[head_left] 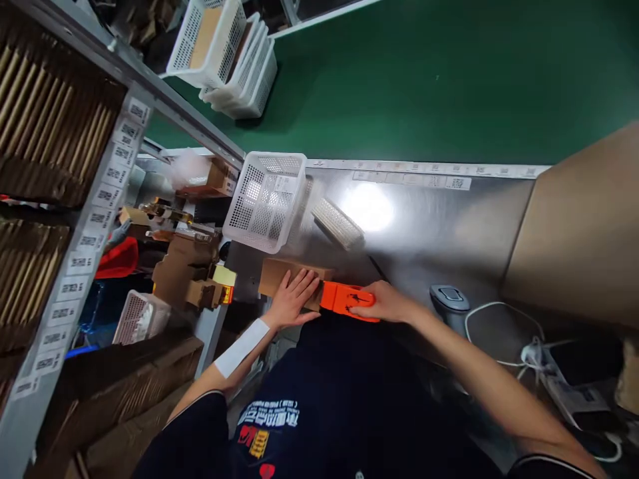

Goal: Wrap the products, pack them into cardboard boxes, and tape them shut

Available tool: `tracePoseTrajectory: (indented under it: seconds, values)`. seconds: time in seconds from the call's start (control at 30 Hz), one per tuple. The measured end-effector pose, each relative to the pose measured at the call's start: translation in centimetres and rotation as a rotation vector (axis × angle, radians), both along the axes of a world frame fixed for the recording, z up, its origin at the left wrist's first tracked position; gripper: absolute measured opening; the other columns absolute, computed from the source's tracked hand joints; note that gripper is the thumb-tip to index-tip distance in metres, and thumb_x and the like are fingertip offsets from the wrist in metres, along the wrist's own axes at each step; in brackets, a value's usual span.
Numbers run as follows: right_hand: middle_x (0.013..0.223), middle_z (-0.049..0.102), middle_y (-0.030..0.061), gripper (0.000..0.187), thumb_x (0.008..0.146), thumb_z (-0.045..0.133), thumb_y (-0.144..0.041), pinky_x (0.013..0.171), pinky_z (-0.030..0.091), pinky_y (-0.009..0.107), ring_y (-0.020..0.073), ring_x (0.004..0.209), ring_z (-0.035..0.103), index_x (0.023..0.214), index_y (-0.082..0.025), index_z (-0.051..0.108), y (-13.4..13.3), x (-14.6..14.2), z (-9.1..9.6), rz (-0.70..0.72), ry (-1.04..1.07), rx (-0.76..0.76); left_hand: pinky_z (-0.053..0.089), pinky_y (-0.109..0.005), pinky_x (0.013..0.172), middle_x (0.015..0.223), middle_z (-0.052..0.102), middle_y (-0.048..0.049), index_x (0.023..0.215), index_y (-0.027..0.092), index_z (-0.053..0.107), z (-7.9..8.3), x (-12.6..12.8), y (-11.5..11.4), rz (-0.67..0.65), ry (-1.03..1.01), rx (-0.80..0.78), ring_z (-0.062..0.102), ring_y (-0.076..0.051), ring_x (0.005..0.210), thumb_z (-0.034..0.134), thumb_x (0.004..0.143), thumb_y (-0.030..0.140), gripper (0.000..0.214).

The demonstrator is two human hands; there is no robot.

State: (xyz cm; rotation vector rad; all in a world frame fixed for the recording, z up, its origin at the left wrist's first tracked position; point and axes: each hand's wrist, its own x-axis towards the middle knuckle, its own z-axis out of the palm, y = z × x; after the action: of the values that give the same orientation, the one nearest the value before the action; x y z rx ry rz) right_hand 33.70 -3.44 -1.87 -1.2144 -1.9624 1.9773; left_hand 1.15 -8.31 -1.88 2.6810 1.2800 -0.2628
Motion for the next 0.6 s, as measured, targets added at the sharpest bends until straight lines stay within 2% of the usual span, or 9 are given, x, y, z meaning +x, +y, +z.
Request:
tracePoseTrajectory:
  seconds: [0.17, 0.23, 0.3, 0.43, 0.5, 0.6]
  values:
    - [0.054, 0.046, -0.0027, 0.044, 0.075, 0.066, -0.059, 0.05, 0.024, 0.028, 0.0122, 0.052, 0.04, 0.059, -0.021, 0.052, -0.8, 5.4, -0.4, 0.035, -0.174, 0.012, -0.001, -0.058, 0.128, 0.166, 0.037, -0.0192, 0.163, 0.019, 0.037, -0.1, -0.2, 0.0, -0.016, 0.004, 0.005, 0.026, -0.037, 0.158, 0.055, 0.096, 0.062, 0.082]
    - [0.053, 0.046, -0.0028, 0.046, 0.076, 0.065, -0.06, 0.049, 0.023, 0.028, 0.0121, 0.051, 0.039, 0.057, -0.021, 0.049, -1.0, 6.3, -1.2, 0.04, -0.255, 0.007, 0.001, -0.061, 0.128, 0.168, 0.034, -0.0181, 0.163, 0.022, 0.036, -0.1, -0.1, 0.0, -0.018, 0.003, -0.015, 0.024, -0.038, 0.158, 0.059, 0.095, 0.057, 0.08]
    - [0.054, 0.048, -0.0025, 0.047, 0.078, 0.063, -0.062, 0.05, 0.024, 0.028, 0.0128, 0.051, 0.042, 0.058, -0.022, 0.05, -0.8, 5.5, -2.2, 0.052, -0.291, 0.016, 0.005, -0.065, 0.126, 0.17, 0.028, -0.0177, 0.163, 0.026, 0.036, 0.2, -0.1, 0.0, -0.041, 0.004, -0.034, 0.022, -0.041, 0.159, 0.063, 0.094, 0.052, 0.079]
    - [0.056, 0.055, 0.0001, 0.042, 0.081, 0.066, -0.055, 0.054, 0.029, 0.029, 0.015, 0.055, 0.051, 0.058, -0.021, 0.057, 0.4, 0.9, -3.2, 0.055, -0.317, 0.088, 0.017, -0.071, 0.121, 0.172, 0.022, -0.0178, 0.162, 0.034, 0.038, 1.9, 0.0, 0.5, -0.109, 0.047, -0.033, 0.021, -0.044, 0.158, 0.065, 0.095, 0.036, 0.072]
    - [0.055, 0.055, 0.0011, 0.039, 0.082, 0.069, -0.049, 0.056, 0.032, 0.029, 0.0156, 0.056, 0.052, 0.057, -0.021, 0.059, 1.2, -1.1, -2.8, 0.043, -0.333, 0.132, 0.023, -0.067, 0.122, 0.171, 0.027, -0.018, 0.161, 0.03, 0.04, 2.8, 0.5, 1.2, -0.166, 0.063, -0.012, 0.024, -0.042, 0.158, 0.063, 0.096, 0.029, 0.069]
    - [0.058, 0.06, 0.0045, 0.036, 0.083, 0.07, -0.047, 0.058, 0.037, 0.031, 0.0185, 0.059, 0.057, 0.061, -0.019, 0.067, 1.4, -2.7, -1.6, 0.025, -0.403, 0.182, 0.029, -0.053, 0.126, 0.158, 0.05, -0.0168, 0.149, 0.018, 0.055, 3.3, 2.1, 3.0, -0.406, 0.042, -0.009, 0.04, -0.032, 0.151, 0.057, 0.098, 0.021, 0.052]
